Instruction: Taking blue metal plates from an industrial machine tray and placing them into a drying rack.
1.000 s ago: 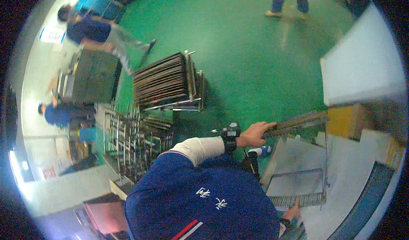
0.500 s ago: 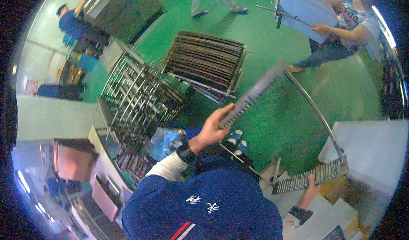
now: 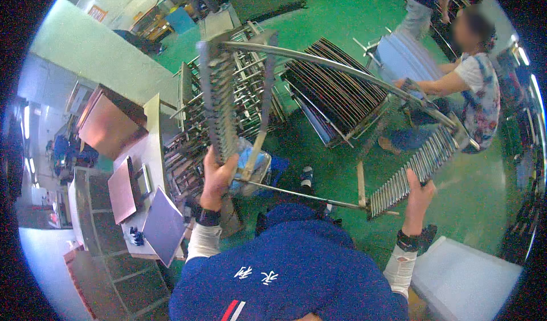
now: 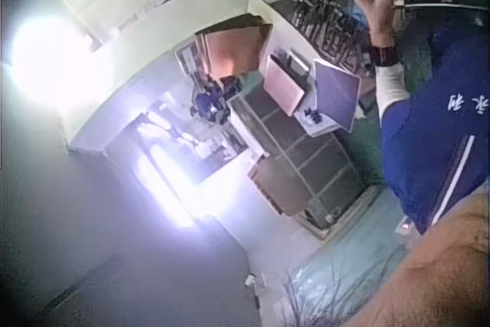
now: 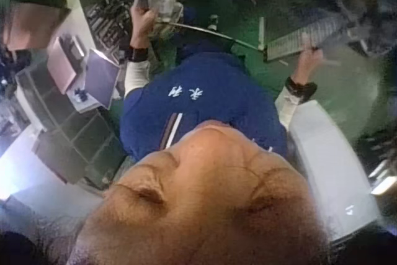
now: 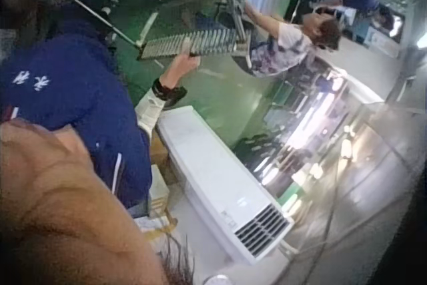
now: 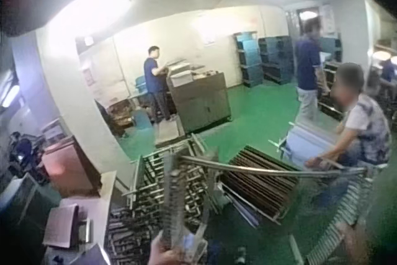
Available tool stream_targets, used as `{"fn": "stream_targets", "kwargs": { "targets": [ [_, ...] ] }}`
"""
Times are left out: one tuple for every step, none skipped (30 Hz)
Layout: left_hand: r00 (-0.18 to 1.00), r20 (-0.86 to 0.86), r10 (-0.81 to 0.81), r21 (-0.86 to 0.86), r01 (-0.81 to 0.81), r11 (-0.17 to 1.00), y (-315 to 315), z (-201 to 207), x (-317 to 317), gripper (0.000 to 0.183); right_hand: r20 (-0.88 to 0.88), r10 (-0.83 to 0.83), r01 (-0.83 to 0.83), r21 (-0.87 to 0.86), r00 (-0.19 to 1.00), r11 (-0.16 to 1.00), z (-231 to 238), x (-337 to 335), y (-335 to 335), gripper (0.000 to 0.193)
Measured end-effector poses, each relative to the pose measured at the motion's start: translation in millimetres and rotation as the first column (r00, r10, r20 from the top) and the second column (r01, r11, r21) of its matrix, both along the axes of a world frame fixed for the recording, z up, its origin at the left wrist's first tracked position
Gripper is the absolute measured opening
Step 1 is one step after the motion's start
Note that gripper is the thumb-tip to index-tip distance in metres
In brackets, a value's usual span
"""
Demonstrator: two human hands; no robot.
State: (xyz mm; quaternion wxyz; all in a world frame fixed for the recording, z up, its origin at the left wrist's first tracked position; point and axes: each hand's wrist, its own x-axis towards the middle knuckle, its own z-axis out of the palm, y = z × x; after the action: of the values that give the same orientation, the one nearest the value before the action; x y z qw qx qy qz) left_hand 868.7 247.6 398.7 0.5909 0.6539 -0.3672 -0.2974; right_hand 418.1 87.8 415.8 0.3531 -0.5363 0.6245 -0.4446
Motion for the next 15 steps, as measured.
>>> {"fn": "stream_targets", "kwargs": {
  "targets": [
    [0.999, 0.003, 0.044, -0.017, -0.044, 0.999, 10, 7, 10, 0.043, 0.032, 0.071, -0.070, -0.021, 0.997, 0.997, 10, 21, -10, 0.025],
    [0.997, 0.000, 0.081, -0.034, -0.081, 0.996, 17, 14, 18, 0.040, 0.028, 0.085, -0.084, -0.029, 0.996, 0.996, 10, 36, -19, 0.025],
    [0.990, -0.006, 0.139, -0.034, -0.139, 0.990, 26, 18, 26, 0.038, 0.034, 0.137, -0.137, -0.013, 0.990, 0.990, 12, 49, -28, 0.024],
    [0.981, -0.012, 0.195, -0.034, -0.195, 0.980, 34, 20, 35, 0.036, 0.041, 0.187, -0.188, 0.002, 0.981, 0.982, 14, 66, -37, 0.023],
    [0.971, -0.063, 0.229, -0.032, -0.231, 0.972, 42, 19, 46, 0.035, 0.101, 0.220, -0.211, -0.093, 0.970, 0.973, 24, 95, -41, 0.021],
    [0.963, 0.022, 0.269, -0.069, -0.267, 0.961, 45, 24, 57, 0.034, 0.101, 0.232, -0.222, -0.098, 0.968, 0.970, 26, 111, -52, 0.021],
    [0.950, -0.016, 0.312, -0.058, -0.313, 0.948, 47, 33, 64, 0.034, 0.064, 0.304, -0.297, -0.105, 0.950, 0.949, 27, 126, -64, 0.021],
    [0.933, -0.050, 0.355, -0.047, -0.358, 0.933, 48, 39, 75, 0.035, 0.030, 0.376, -0.370, -0.110, 0.926, 0.922, 26, 144, -76, 0.021],
    [0.930, -0.016, 0.368, -0.044, -0.368, 0.929, 51, 37, 94, 0.036, 0.108, 0.409, -0.396, -0.124, 0.906, 0.910, 28, 167, -86, 0.019],
    [0.927, -0.015, 0.374, -0.051, -0.375, 0.926, 48, 37, 107, 0.036, 0.109, 0.416, -0.402, -0.131, 0.903, 0.906, 29, 187, -99, 0.019],
    [0.918, -0.052, 0.394, -0.077, -0.397, 0.915, 42, 37, 119, 0.036, 0.103, 0.446, -0.423, -0.188, 0.889, 0.886, 28, 206, -112, 0.018],
    [0.908, -0.091, 0.410, -0.103, -0.418, 0.903, 36, 38, 132, 0.037, 0.095, 0.474, -0.441, -0.244, 0.876, 0.864, 31, 228, -124, 0.017],
    [0.898, -0.059, 0.436, -0.095, -0.439, 0.893, 28, 37, 148, 0.035, 0.036, 0.473, -0.436, -0.332, 0.880, 0.837, 36, 253, -133, 0.016],
    [0.896, -0.064, 0.440, -0.095, -0.444, 0.891, 20, 43, 162, 0.035, 0.032, 0.477, -0.441, -0.332, 0.878, 0.834, 44, 275, -146, 0.016],
    [0.892, -0.072, 0.446, -0.121, -0.452, 0.884, 9, 50, 178, 0.035, 0.085, 0.498, -0.470, -0.222, 0.863, 0.854, 50, 295, -162, 0.016]
  ]
}}
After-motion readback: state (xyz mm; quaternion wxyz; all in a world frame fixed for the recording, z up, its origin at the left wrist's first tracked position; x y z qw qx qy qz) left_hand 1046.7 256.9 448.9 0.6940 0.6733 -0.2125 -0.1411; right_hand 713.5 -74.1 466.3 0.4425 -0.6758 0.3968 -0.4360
